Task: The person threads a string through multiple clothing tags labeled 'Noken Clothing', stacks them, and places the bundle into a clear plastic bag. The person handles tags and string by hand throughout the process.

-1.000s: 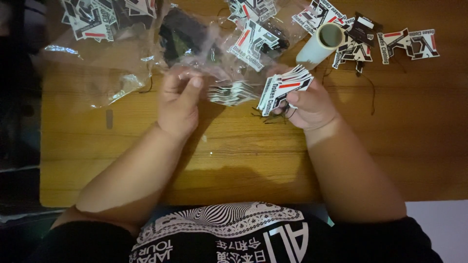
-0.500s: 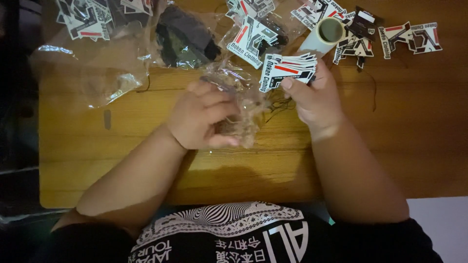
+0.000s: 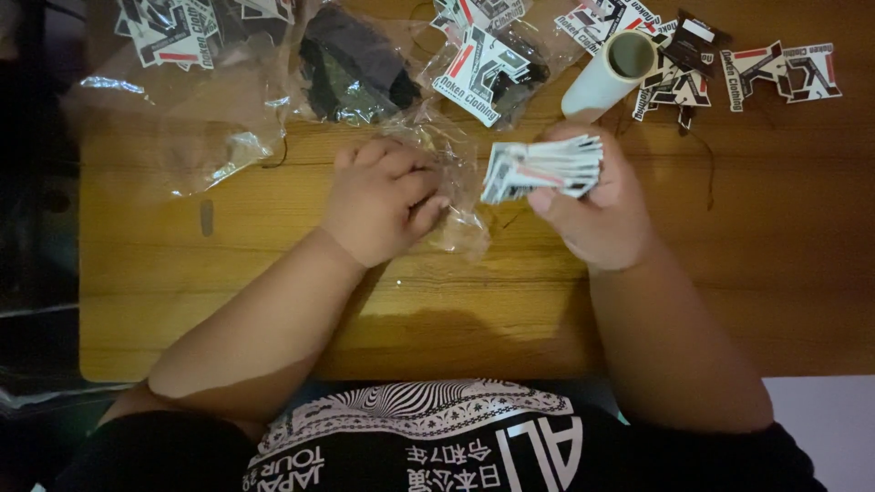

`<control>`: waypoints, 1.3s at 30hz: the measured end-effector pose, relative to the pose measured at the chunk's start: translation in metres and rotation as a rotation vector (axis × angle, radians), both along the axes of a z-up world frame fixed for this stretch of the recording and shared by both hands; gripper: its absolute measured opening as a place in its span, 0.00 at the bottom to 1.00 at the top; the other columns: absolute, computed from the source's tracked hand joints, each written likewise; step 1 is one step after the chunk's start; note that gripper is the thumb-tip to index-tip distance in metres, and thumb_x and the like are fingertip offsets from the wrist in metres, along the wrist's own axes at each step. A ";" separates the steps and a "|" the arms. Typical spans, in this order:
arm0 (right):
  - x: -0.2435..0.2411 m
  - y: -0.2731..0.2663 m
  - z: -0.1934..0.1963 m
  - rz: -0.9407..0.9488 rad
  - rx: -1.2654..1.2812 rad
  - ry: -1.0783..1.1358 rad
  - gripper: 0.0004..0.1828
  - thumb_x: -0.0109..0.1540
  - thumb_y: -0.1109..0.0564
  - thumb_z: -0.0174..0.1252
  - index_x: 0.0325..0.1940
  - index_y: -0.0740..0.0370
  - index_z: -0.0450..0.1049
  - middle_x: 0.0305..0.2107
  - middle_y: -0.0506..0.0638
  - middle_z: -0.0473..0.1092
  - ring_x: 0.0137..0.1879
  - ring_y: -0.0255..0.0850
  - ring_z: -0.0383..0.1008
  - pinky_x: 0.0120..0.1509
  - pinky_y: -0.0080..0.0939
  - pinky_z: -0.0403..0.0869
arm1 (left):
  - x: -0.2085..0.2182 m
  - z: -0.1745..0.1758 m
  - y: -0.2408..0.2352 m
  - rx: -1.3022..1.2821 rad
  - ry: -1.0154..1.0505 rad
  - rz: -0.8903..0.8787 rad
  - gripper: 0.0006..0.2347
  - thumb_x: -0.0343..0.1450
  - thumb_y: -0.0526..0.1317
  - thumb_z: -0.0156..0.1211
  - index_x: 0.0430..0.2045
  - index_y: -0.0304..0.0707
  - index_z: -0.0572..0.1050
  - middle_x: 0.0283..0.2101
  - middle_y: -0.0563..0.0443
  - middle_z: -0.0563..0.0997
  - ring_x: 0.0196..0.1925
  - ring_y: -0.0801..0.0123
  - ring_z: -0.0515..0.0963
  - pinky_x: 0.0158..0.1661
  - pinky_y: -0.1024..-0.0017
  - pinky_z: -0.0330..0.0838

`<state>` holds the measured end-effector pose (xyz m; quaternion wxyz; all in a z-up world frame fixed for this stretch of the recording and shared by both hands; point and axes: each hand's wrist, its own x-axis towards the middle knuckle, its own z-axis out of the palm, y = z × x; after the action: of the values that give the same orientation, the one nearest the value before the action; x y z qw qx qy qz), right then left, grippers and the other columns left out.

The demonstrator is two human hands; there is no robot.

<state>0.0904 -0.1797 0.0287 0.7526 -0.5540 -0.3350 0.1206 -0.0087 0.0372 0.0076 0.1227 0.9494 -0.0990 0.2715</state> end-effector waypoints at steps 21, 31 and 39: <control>-0.009 0.003 0.039 0.483 -0.493 0.227 0.16 0.52 0.67 0.60 0.44 0.66 0.67 0.31 0.47 0.70 0.35 0.31 0.66 0.38 0.29 0.67 | -0.006 -0.006 -0.017 -0.011 0.136 -0.081 0.18 0.57 0.46 0.62 0.41 0.54 0.71 0.37 0.60 0.73 0.48 0.64 0.65 0.52 0.50 0.47; -0.006 0.000 0.042 -0.043 -0.520 0.017 0.21 0.53 0.62 0.64 0.48 0.68 0.66 0.34 0.51 0.70 0.40 0.33 0.67 0.47 0.32 0.69 | -0.004 0.007 -0.007 -0.481 0.001 -0.022 0.11 0.64 0.39 0.58 0.39 0.47 0.73 0.31 0.58 0.76 0.39 0.62 0.74 0.43 0.65 0.59; 0.004 -0.003 0.035 0.011 -0.650 -0.719 0.20 0.46 0.52 0.68 0.38 0.58 0.73 0.31 0.52 0.71 0.56 0.58 0.64 0.61 0.55 0.55 | -0.003 0.015 -0.008 -0.603 -0.144 -0.059 0.05 0.66 0.38 0.58 0.30 0.41 0.72 0.30 0.54 0.76 0.37 0.58 0.75 0.44 0.66 0.58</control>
<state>0.0941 -0.1830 0.0634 0.3763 -0.7653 -0.5217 0.0239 -0.0122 0.0292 0.0226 0.3995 0.8452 -0.0496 0.3516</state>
